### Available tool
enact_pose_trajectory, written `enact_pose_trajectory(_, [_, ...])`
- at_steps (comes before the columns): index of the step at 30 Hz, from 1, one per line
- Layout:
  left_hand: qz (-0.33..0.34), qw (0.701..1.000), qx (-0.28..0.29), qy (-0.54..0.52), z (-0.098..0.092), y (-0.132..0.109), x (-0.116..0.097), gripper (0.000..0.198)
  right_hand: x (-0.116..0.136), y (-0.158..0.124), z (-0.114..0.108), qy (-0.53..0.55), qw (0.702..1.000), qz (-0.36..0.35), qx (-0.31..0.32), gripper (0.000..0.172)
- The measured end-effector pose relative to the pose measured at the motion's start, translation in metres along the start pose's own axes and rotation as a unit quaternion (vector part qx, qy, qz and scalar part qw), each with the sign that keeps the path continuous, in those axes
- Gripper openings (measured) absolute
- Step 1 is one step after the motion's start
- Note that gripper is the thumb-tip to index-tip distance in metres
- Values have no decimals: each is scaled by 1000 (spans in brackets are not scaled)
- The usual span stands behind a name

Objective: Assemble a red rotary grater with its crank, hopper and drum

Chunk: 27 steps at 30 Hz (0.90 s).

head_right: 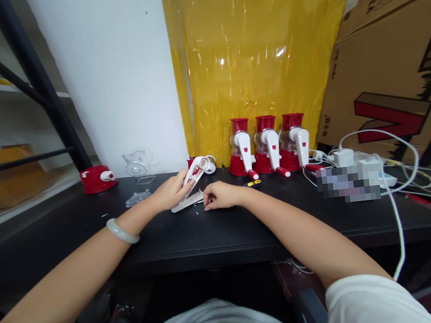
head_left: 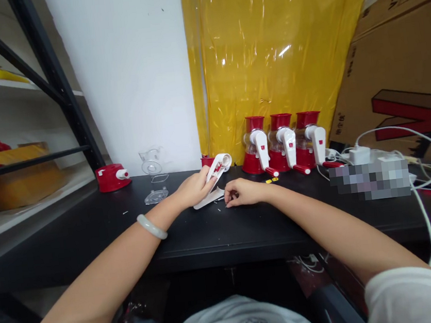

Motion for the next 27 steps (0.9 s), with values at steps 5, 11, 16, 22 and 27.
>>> enact_pose_trajectory(5, [-4,1000,1,15,0,0,1,37,-1,-1,0,-3,1000,-1,7,5])
enact_pose_trajectory(11, [0,1000,-5,28,0,-1,-1,35,-4,-1,3,-6,1000,11,11,3])
enact_pose_trajectory(16, [-24,999,-10,41,0,-1,0,35,-1,0,-21,-12,993,-7,-115,6])
enact_pose_trajectory(22, [-46,998,-16,33,1,-4,-4,35,-8,-3,-46,42,966,9,-256,11])
enact_pose_trajectory(27, [-66,997,-14,37,1,-5,-6,36,-13,-11,-61,86,933,38,-348,13])
Point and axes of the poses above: each hand's wrist, its own y-axis towards the middle knuckle, its own z-axis out of the palm, x = y × z, the point moved 9 cm from there along y, towards the middle knuckle, and after that the axes turned 3 degrees about -x, right-handed, at the moved point
